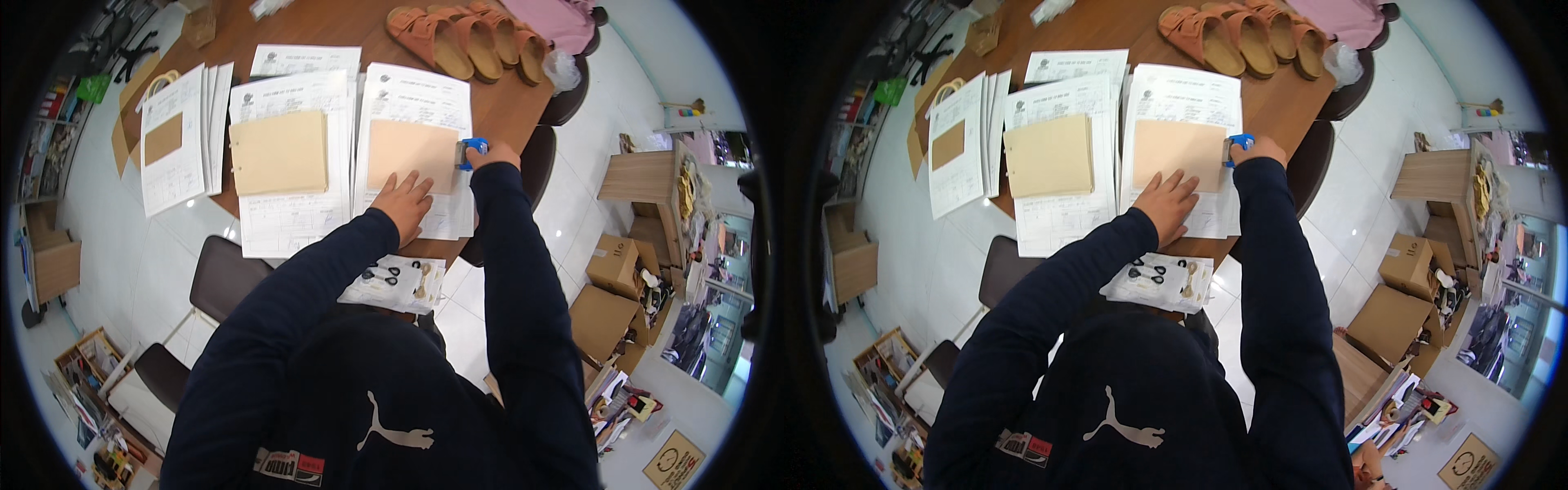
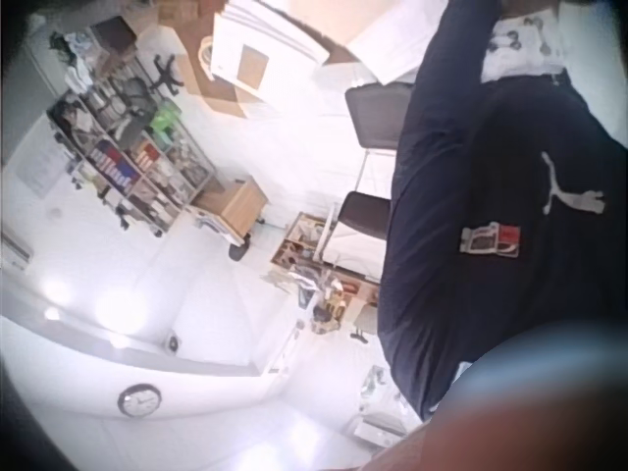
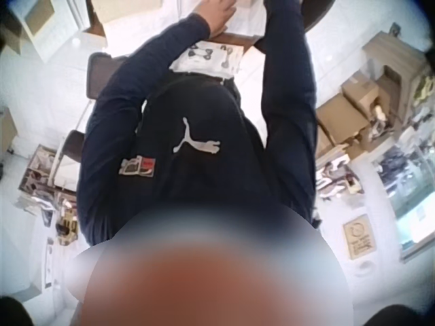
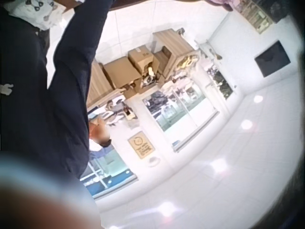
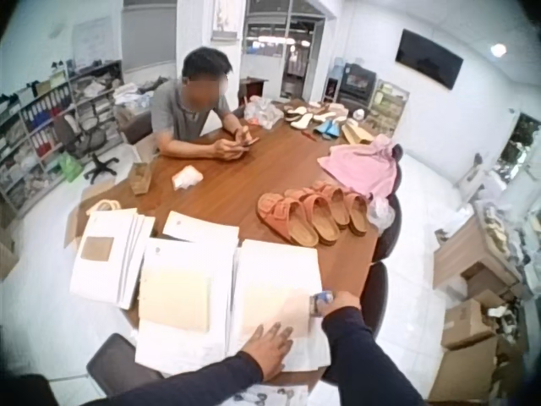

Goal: The person repeatedly stamps a blue ink pad onto various documents and color swatches laid out on a table. They handle each sheet individually, aligning the stamp before pressing it down, then move to the next sheet. The process continues across multiple pages without visible final stacking or filing.

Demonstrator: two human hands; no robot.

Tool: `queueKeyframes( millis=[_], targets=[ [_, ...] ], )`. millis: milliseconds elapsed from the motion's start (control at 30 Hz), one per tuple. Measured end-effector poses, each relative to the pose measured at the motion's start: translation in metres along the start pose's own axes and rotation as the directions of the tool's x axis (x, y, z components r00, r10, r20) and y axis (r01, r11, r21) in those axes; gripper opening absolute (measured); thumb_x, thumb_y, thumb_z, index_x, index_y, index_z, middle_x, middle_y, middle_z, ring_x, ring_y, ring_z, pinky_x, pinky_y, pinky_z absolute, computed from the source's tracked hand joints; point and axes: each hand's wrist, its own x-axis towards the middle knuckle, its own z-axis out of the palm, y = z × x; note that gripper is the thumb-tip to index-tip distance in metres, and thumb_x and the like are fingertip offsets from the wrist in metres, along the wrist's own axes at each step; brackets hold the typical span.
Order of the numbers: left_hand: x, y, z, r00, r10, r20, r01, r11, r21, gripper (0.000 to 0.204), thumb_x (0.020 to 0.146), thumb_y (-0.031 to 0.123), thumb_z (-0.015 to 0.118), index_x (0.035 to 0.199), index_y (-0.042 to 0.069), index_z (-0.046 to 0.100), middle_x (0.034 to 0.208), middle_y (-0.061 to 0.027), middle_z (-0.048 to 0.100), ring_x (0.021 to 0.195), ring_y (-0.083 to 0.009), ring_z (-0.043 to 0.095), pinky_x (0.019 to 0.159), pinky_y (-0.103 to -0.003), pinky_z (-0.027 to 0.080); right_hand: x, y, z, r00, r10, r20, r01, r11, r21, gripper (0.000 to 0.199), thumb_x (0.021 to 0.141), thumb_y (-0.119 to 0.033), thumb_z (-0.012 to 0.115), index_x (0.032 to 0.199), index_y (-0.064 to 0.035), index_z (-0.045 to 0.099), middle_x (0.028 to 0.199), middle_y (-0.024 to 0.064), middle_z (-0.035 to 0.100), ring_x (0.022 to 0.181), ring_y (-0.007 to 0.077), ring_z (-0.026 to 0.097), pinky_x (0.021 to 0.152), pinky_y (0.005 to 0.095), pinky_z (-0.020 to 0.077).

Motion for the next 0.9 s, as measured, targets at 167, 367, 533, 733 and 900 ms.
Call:
queueKeyframes(
  millis=[167, 367, 533, 733, 900],
  targets=[
    [-0.005, -0.009, -0.013, 0.97, -0.014, -0.242, -0.015, 0.993, -0.118, 0.05, 0.079, 0.025, 0.07, 0.123, 0.004, 0.057, 0.134, -0.0177, 0.049, 0.128, -0.0366, 0.042, 0.106, -0.048, 0.035, -0.026, 0.063, -0.019, 0.972, 0.232, 0.029, -0.155, 0.547, 0.823, 0.04, 0.087, -0.03, 0.066, 0.102, 0.0062, 0.058, 0.079, 0.015, 0.067, 0.061, 0.0241, 0.067, 0.053, 0.0357, 0.0551],
    [-0.047, -0.013, -0.01, 0.86, -0.435, -0.267, 0.327, 0.871, -0.368, 0.048, 0.082, 0.025, 0.067, 0.119, -0.003, 0.057, 0.117, -0.0232, 0.058, 0.096, -0.0341, 0.061, 0.086, -0.04, 0.049, -0.043, 0.09, 0.033, 0.921, 0.164, 0.353, -0.356, -0.011, 0.934, 0.044, 0.095, -0.037, 0.053, 0.12, -0.0017, 0.05, 0.101, 0.0154, 0.064, 0.092, 0.0333, 0.066, 0.074, 0.0511, 0.0541],
    [-0.062, -0.011, 0.0, 0.849, -0.5, -0.173, 0.392, 0.814, -0.429, 0.053, 0.08, 0.026, 0.068, 0.122, -0.005, 0.055, 0.108, -0.0237, 0.063, 0.075, -0.0296, 0.066, 0.072, -0.038, 0.053, -0.053, 0.077, 0.071, 0.962, 0.141, 0.232, -0.259, 0.223, 0.94, 0.039, 0.095, -0.04, 0.051, 0.114, -0.0072, 0.055, 0.097, 0.0065, 0.062, 0.081, 0.0203, 0.063, 0.065, 0.0377, 0.0546],
    [-0.07, -0.013, 0.001, 0.883, -0.457, -0.109, 0.376, 0.825, -0.421, 0.058, 0.082, 0.029, 0.068, 0.127, -0.003, 0.053, 0.129, -0.0306, 0.052, 0.087, -0.0332, 0.067, 0.081, -0.038, 0.054, -0.062, 0.061, 0.067, 0.984, 0.13, 0.12, -0.155, 0.311, 0.938, 0.031, 0.095, -0.034, 0.054, 0.099, -0.0034, 0.057, 0.082, 0.0046, 0.06, 0.073, 0.0139, 0.057, 0.06, 0.0298, 0.0487],
    [-0.076, -0.009, -0.005, 0.918, -0.393, 0.055, 0.39, 0.867, -0.311, 0.061, 0.084, 0.036, 0.064, 0.132, 0.0, 0.051, 0.142, -0.0369, 0.034, 0.112, -0.0453, 0.057, 0.096, -0.042, 0.047, -0.076, 0.046, 0.061, 0.992, 0.014, -0.126, 0.081, 0.696, 0.713, 0.039, 0.094, -0.034, 0.055, 0.104, 0.0034, 0.055, 0.092, 0.0197, 0.066, 0.083, 0.0287, 0.065, 0.078, 0.0374, 0.0498]
  ],
)
